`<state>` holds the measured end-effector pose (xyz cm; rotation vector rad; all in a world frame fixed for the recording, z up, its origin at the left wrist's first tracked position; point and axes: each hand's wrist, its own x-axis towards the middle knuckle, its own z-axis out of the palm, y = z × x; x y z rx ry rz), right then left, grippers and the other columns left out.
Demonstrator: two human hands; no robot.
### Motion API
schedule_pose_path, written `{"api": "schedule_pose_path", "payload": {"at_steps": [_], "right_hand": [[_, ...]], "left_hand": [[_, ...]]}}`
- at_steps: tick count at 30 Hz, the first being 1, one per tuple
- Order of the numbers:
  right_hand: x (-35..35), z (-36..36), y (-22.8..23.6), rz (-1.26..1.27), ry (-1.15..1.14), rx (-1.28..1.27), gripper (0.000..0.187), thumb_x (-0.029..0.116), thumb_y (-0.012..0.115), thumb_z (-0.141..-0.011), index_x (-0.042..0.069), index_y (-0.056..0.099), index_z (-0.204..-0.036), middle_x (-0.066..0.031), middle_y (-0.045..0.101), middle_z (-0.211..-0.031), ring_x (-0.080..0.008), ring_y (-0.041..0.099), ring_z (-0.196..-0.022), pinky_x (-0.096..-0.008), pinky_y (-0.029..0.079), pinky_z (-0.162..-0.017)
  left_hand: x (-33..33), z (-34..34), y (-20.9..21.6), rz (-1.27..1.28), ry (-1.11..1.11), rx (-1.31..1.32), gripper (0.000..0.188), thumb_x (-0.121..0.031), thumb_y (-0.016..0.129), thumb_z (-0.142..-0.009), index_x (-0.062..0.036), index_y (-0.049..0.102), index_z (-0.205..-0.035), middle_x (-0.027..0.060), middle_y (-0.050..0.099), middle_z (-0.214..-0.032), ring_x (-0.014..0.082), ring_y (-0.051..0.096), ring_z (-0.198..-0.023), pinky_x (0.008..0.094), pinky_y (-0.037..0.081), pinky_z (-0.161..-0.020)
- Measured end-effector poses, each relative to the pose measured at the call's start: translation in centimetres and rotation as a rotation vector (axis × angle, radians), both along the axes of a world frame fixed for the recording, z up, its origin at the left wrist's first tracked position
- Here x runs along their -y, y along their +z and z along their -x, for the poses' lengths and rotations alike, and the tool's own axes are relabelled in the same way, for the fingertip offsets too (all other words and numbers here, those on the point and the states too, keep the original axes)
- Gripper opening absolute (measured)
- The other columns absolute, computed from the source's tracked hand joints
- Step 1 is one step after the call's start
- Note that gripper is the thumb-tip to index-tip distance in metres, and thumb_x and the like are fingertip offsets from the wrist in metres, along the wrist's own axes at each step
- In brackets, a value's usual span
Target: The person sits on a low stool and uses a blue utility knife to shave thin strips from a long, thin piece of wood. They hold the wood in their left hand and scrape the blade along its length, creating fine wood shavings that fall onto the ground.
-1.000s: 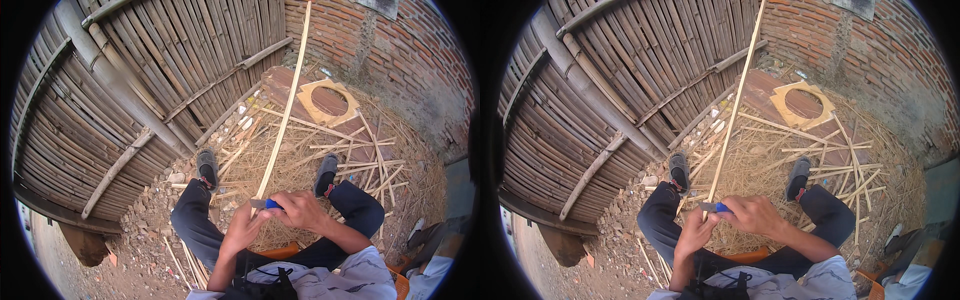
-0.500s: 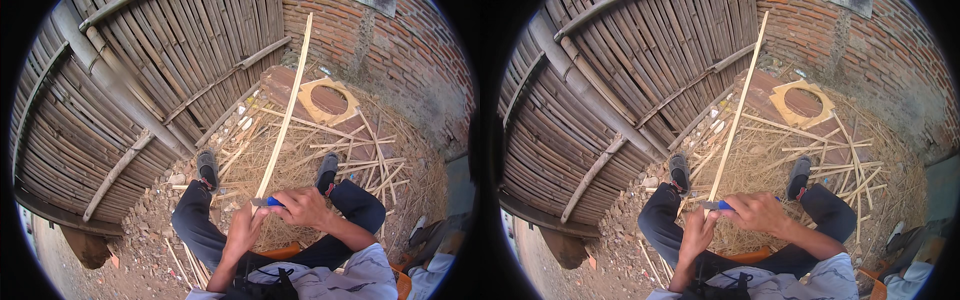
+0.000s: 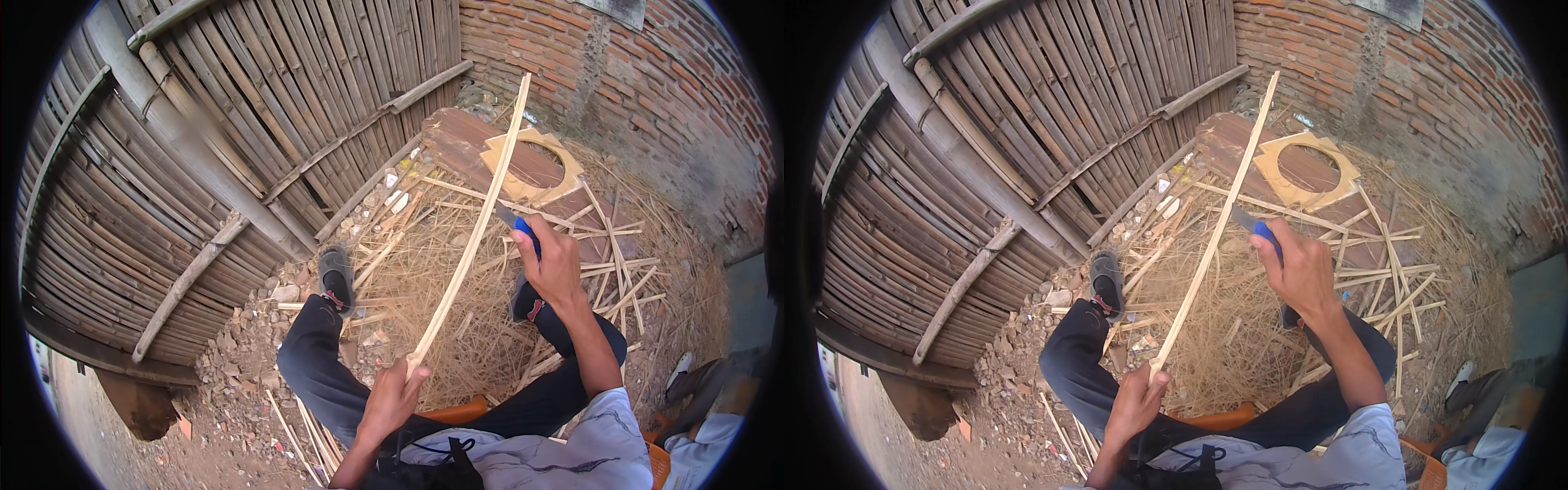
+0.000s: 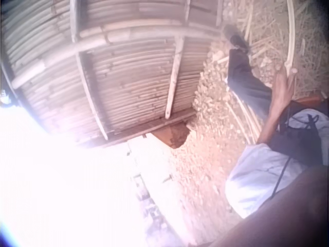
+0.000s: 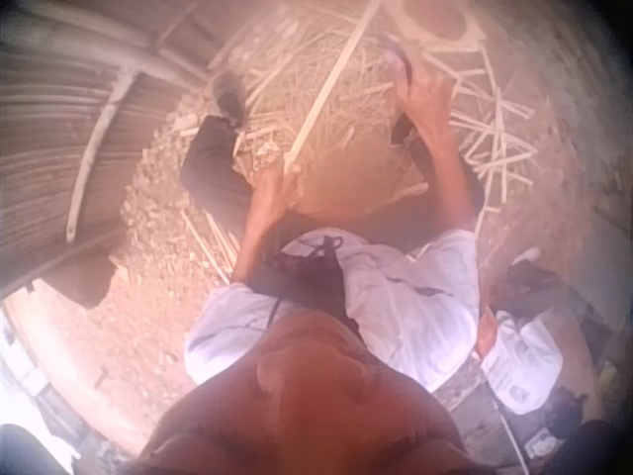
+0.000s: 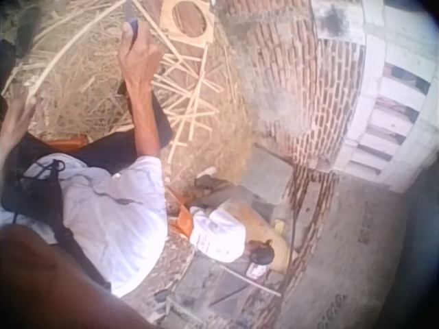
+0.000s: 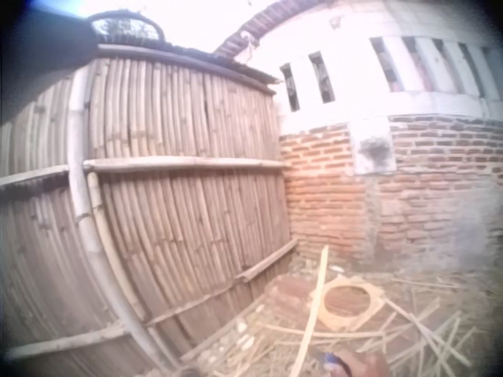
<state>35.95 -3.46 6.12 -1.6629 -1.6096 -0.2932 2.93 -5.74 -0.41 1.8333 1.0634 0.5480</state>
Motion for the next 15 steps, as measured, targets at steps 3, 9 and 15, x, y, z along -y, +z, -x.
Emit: {"api": "schedule_pose_path", "payload": {"at_steps": [3, 9, 15], "right_hand": [[0.6, 0.2, -0.2, 0.048, 0.078, -0.070, 0.030, 0.034, 0.067, -0.109, 0.004, 0.067, -0.106, -0.0141, 0.069, -0.073, -0.0340, 0.071, -0.062, -0.0436, 0.053, -0.056], [3.1, 4.4, -3.7, 0.107, 0.343, -0.048, 0.031, 0.037, 0.070, -0.106, 0.006, 0.066, -0.106, -0.0113, 0.069, -0.075, -0.0317, 0.072, -0.062, -0.0429, 0.056, -0.056], [5.1, 9.0, -5.8, 0.185, 0.489, 0.022, 0.028, 0.032, 0.078, -0.098, 0.007, 0.068, -0.107, -0.0089, 0.071, -0.079, -0.0290, 0.072, -0.062, -0.0398, 0.056, -0.054]], "left_hand": [[-1.0, 0.1, -0.7, 0.039, 0.030, -0.019, 0.043, -0.034, 0.065, -0.112, 0.0068, 0.063, -0.101, 0.0247, 0.059, -0.069, 0.0431, 0.064, -0.064, 0.0489, 0.046, -0.060], [-2.4, -0.8, 0.5, -0.021, 0.062, 0.055, 0.045, -0.035, 0.077, -0.105, 0.0083, 0.064, -0.106, 0.0207, 0.062, -0.069, 0.0299, 0.060, -0.061, 0.0445, 0.047, -0.060], [-2.8, -2.1, 0.6, -0.037, -0.002, 0.112, 0.053, -0.034, 0.089, -0.094, 0.0049, 0.065, -0.121, 0.0203, 0.070, -0.078, 0.0268, 0.068, -0.066, 0.0395, 0.052, -0.062]]}}
